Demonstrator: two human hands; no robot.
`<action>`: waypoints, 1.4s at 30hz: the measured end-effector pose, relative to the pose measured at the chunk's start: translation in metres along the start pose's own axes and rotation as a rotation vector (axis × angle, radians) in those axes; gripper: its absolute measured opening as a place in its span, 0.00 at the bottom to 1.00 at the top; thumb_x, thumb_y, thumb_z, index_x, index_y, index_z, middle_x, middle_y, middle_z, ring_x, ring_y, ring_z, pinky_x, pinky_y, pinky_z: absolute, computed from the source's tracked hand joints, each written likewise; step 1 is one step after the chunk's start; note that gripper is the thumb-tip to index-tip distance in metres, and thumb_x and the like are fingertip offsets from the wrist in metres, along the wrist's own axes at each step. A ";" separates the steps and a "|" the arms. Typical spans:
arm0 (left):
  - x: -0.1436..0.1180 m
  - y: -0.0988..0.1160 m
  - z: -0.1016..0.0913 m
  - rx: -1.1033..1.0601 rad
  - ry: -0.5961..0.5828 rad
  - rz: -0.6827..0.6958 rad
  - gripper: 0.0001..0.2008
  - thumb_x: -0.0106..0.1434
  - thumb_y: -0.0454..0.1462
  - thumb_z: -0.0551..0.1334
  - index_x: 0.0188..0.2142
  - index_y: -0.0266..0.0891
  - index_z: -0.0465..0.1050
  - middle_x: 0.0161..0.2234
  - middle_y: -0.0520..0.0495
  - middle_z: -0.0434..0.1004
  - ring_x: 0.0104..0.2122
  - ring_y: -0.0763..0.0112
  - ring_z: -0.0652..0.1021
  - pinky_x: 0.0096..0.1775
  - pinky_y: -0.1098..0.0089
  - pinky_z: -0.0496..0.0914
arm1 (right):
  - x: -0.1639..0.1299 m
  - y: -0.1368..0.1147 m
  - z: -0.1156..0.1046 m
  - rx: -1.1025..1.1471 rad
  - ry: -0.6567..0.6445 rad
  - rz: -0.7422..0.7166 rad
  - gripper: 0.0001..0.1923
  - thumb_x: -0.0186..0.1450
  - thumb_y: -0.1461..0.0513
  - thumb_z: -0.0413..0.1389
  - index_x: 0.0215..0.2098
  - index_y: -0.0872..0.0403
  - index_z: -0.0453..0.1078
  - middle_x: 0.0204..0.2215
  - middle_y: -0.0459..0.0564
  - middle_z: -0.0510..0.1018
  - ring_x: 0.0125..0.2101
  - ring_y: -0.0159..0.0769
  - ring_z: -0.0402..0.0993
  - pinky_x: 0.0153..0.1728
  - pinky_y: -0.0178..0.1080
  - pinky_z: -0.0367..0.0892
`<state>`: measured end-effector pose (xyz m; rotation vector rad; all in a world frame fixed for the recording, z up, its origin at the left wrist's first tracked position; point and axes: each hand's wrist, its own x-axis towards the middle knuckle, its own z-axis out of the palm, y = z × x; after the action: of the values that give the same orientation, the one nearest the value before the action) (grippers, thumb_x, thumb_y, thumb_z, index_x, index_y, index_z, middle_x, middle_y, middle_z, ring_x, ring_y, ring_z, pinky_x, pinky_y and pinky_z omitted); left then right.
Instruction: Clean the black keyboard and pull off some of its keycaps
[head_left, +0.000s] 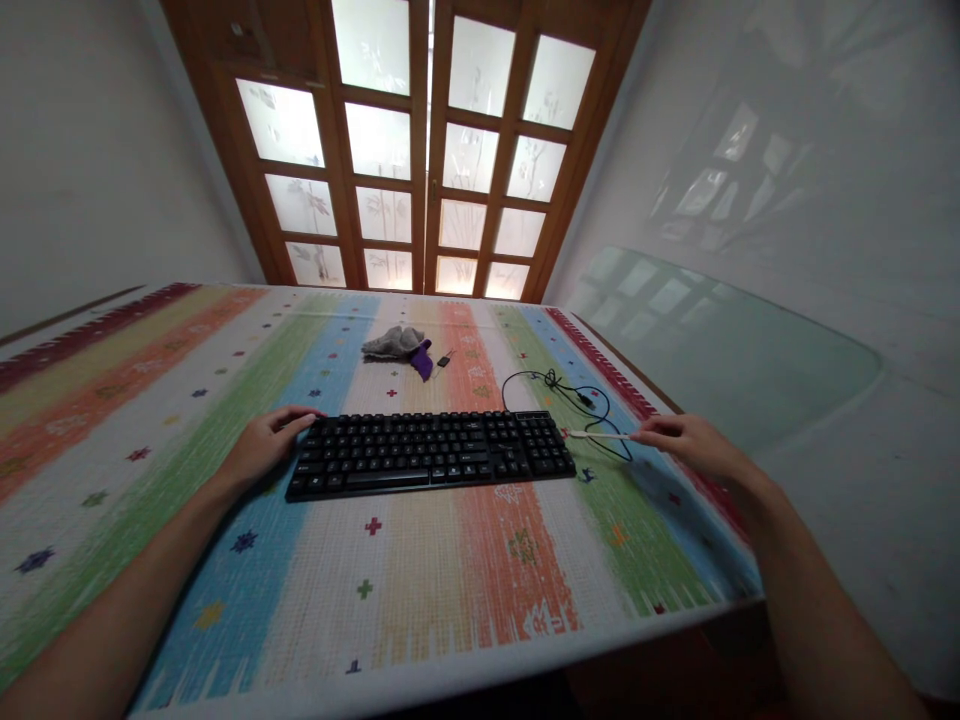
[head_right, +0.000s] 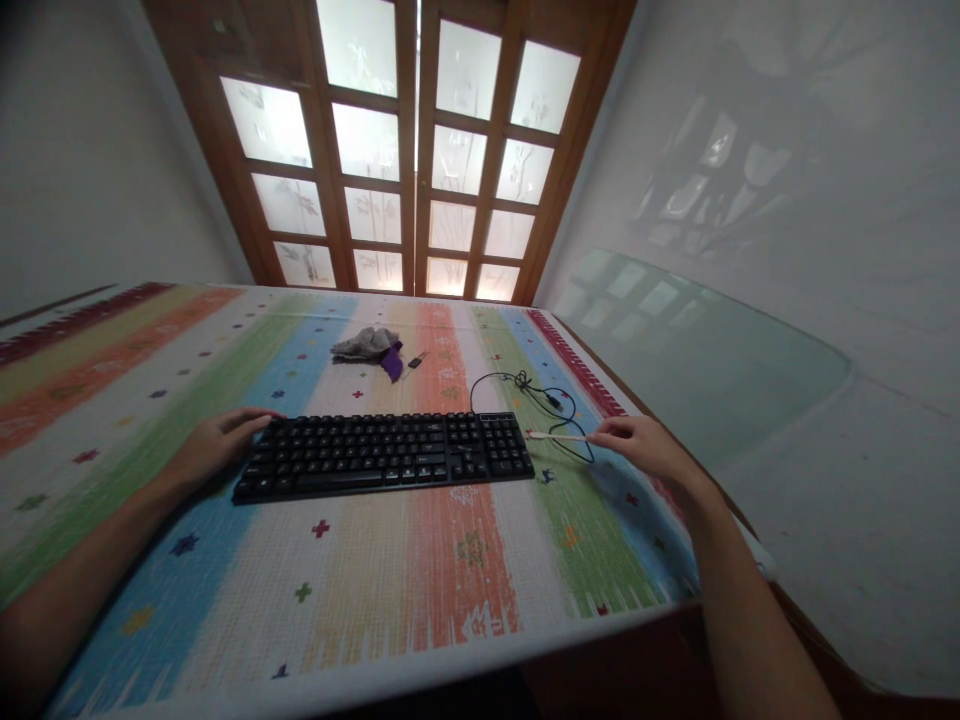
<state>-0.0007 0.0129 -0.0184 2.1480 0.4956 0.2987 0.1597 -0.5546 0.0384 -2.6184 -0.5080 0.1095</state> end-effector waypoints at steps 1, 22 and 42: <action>0.000 0.000 0.000 0.005 0.003 0.007 0.25 0.52 0.56 0.60 0.39 0.41 0.79 0.15 0.54 0.64 0.18 0.68 0.64 0.24 0.70 0.58 | -0.001 -0.004 0.000 0.018 0.000 -0.012 0.35 0.54 0.32 0.54 0.26 0.53 0.79 0.24 0.53 0.77 0.27 0.41 0.70 0.29 0.41 0.62; -0.002 0.003 0.000 0.024 0.028 0.038 0.23 0.53 0.53 0.60 0.38 0.40 0.80 0.15 0.54 0.64 0.19 0.68 0.65 0.23 0.70 0.59 | 0.025 0.008 0.040 0.127 -0.095 -0.054 0.26 0.57 0.41 0.57 0.28 0.55 0.79 0.25 0.50 0.78 0.28 0.39 0.70 0.31 0.39 0.62; -0.001 0.000 -0.001 0.035 0.003 0.041 0.24 0.54 0.54 0.60 0.39 0.39 0.79 0.16 0.54 0.67 0.17 0.70 0.64 0.23 0.70 0.59 | 0.013 0.022 0.035 0.108 -0.079 0.007 0.26 0.56 0.40 0.56 0.26 0.54 0.78 0.25 0.52 0.79 0.29 0.41 0.72 0.33 0.39 0.64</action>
<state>-0.0013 0.0129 -0.0177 2.1941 0.4622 0.3185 0.1730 -0.5528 -0.0028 -2.5184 -0.5059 0.2365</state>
